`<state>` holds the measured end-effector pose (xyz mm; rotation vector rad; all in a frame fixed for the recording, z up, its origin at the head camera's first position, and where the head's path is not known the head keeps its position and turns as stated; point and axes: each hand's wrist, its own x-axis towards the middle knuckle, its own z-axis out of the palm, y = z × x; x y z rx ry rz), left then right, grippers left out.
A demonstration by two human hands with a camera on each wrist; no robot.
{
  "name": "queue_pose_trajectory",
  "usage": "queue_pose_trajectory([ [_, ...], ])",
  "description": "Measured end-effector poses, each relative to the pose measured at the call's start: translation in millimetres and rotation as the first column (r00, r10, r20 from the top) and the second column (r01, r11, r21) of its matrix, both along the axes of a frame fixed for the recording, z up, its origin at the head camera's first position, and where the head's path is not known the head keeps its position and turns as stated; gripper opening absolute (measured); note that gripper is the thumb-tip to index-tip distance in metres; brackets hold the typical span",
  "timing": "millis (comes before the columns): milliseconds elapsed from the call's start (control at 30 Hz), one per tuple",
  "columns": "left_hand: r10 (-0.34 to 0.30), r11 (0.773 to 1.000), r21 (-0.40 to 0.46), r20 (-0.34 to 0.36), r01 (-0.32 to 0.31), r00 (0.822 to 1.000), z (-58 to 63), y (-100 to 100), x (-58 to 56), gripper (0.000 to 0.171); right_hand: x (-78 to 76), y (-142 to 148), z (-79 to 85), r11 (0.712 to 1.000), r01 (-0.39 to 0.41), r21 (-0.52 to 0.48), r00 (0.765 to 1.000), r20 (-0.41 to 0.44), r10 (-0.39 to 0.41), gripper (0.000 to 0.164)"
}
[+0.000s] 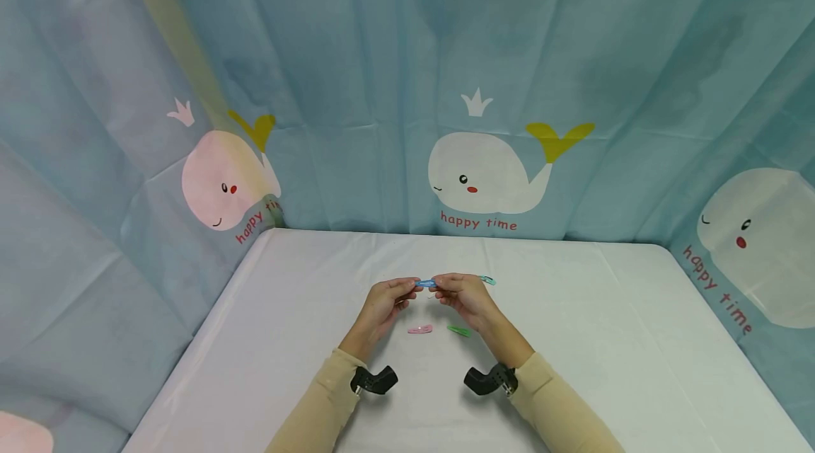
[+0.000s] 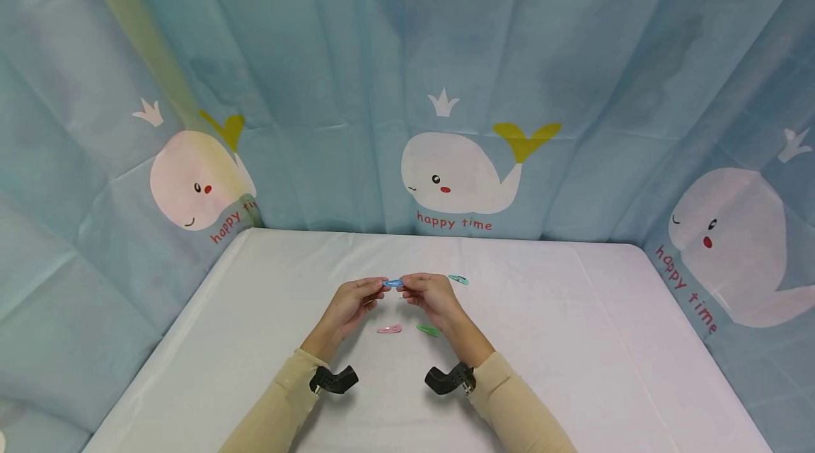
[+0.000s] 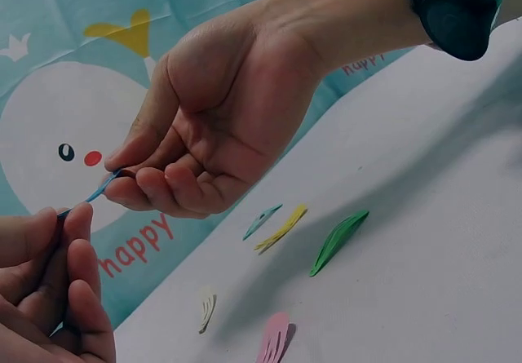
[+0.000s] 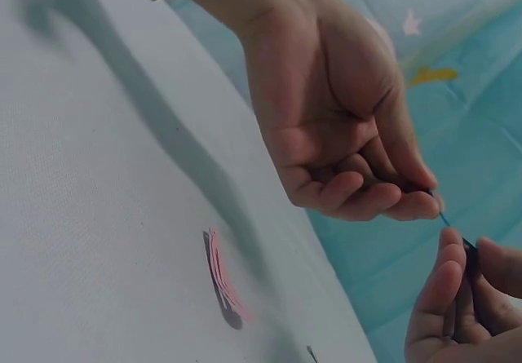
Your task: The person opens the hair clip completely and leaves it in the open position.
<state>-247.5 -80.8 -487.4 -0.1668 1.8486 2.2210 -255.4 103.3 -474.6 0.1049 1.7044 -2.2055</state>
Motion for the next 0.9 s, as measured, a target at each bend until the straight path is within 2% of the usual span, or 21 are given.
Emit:
queue_pose_trajectory([
  [167,0.02,1.0,0.003,-0.023,-0.02,1.0,1.2,1.1,1.6,0.029,0.3,-1.3,-1.2,1.0,0.005,-0.012,1.0,-0.007,-0.005,0.025],
  [400,0.014,1.0,-0.003,-0.039,-0.014,0.999,0.5,1.7,2.0,0.029,1.1,-2.1,-3.9,0.999,0.049,-0.023,0.999,-0.002,-0.049,0.024],
  [700,0.057,0.995,0.085,-0.022,-0.055,0.998,0.4,7.2,2.6,0.027,0.9,-3.8,-6.7,0.991,0.084,-0.101,0.996,0.022,-0.082,0.012],
  [900,0.06,0.996,0.07,-0.02,-0.059,0.998,0.1,6.5,3.5,0.03,1.4,-3.0,-4.2,0.991,0.072,-0.111,0.997,0.017,-0.071,0.012],
])
